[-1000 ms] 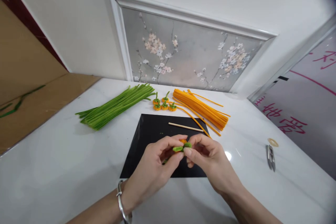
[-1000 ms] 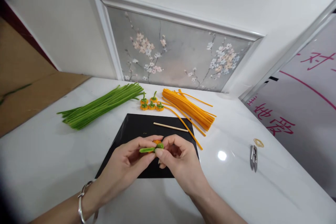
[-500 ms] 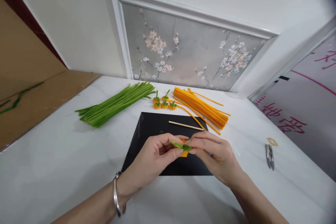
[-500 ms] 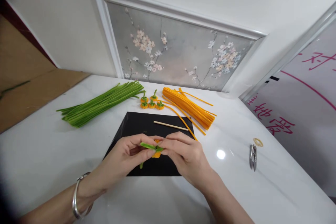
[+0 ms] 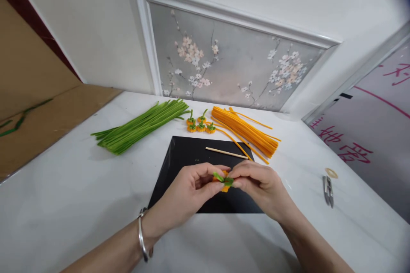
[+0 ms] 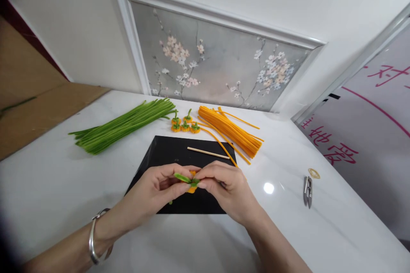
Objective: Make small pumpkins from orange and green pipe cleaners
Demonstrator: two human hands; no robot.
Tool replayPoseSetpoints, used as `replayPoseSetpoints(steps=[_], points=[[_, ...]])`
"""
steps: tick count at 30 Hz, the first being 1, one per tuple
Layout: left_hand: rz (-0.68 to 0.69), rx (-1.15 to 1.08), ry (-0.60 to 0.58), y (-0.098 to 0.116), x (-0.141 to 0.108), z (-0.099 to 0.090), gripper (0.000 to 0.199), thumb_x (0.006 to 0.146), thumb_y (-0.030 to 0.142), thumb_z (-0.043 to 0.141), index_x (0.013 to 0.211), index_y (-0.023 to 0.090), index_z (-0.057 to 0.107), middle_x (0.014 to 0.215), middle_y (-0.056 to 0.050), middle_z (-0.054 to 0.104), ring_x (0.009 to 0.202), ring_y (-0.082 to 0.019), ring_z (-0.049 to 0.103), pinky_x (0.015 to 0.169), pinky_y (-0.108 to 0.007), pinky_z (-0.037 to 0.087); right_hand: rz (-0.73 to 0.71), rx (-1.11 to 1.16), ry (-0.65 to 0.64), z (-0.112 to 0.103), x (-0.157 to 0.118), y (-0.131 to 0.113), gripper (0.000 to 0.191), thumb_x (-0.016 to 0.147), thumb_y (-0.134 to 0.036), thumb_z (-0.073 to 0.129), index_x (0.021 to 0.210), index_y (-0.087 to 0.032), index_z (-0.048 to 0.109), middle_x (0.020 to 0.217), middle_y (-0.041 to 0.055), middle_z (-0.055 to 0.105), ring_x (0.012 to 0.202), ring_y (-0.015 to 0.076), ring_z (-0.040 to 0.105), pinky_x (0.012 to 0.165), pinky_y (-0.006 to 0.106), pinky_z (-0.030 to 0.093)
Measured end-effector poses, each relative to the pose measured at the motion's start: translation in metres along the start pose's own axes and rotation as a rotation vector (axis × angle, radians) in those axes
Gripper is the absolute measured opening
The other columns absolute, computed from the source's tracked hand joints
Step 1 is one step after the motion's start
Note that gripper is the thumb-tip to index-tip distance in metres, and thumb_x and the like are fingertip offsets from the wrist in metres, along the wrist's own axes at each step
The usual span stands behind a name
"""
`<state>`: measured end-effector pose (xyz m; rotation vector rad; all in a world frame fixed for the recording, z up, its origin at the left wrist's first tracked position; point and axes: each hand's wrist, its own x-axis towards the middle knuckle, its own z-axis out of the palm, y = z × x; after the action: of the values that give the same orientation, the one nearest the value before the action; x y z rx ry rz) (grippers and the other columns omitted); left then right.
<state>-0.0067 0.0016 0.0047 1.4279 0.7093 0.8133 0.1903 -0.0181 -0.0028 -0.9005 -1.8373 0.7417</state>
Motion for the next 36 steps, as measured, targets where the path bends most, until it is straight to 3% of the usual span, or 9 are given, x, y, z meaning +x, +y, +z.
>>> replayPoseSetpoints(steps=[7, 19, 27, 32, 36], points=[[0.043, -0.001, 0.0, -0.004, -0.001, 0.001, 0.012, 0.083, 0.014, 0.062, 0.088, 0.017, 0.072, 0.108, -0.006, 0.072, 0.099, -0.018, 0.066, 0.089, -0.027, 0.051, 0.082, 0.056, 0.012, 0.003, 0.001, 0.0, 0.004, 0.083, -0.018, 0.069, 0.083, -0.022, 0.071, 0.079, 0.0015, 0.066, 0.073, 0.0125, 0.063, 0.066, 0.021, 0.051], [0.054, 0.061, 0.012, -0.003, 0.001, -0.001, 0.015, 0.082, 0.013, 0.062, 0.089, 0.018, 0.073, 0.107, -0.006, 0.073, 0.097, -0.019, 0.068, 0.087, -0.029, 0.053, -0.165, -0.227, 0.065, 0.012, -0.002, 0.002, 0.016, 0.09, -0.006, 0.053, 0.089, -0.019, 0.063, 0.086, 0.0034, 0.062, 0.082, 0.0124, 0.061, 0.074, 0.022, 0.051], [0.081, 0.056, 0.164, -0.013, -0.002, 0.003, 0.011, 0.081, 0.013, 0.062, 0.089, 0.018, 0.067, 0.111, -0.007, 0.071, 0.1, -0.017, 0.068, 0.088, -0.027, 0.055, -0.111, -0.359, 0.173, 0.027, -0.004, -0.002, 0.014, 0.09, -0.007, 0.05, 0.087, -0.019, 0.057, 0.085, 0.0031, 0.061, 0.077, 0.0124, 0.061, 0.071, 0.022, 0.051], [0.075, 0.052, 0.195, -0.016, -0.002, 0.008, 0.012, 0.083, 0.016, 0.061, 0.093, 0.018, 0.067, 0.11, -0.006, 0.071, 0.098, -0.017, 0.068, 0.087, -0.027, 0.056, -0.085, -0.528, 0.276, 0.041, -0.007, -0.007, 0.014, 0.089, -0.01, 0.049, 0.079, -0.019, 0.054, 0.073, 0.0021, 0.06, 0.065, 0.013, 0.059, 0.059, 0.022, 0.049], [0.056, -0.02, 0.204, -0.016, 0.001, 0.007, 0.016, 0.081, 0.018, 0.066, 0.098, 0.017, 0.065, 0.106, -0.007, 0.072, 0.097, -0.018, 0.068, 0.088, -0.028, 0.055, -0.007, -0.456, 0.279, 0.037, -0.006, -0.011, 0.011, 0.09, -0.013, 0.052, 0.083, -0.019, 0.058, 0.075, 0.0017, 0.065, 0.065, 0.0125, 0.062, 0.06, 0.021, 0.051]])
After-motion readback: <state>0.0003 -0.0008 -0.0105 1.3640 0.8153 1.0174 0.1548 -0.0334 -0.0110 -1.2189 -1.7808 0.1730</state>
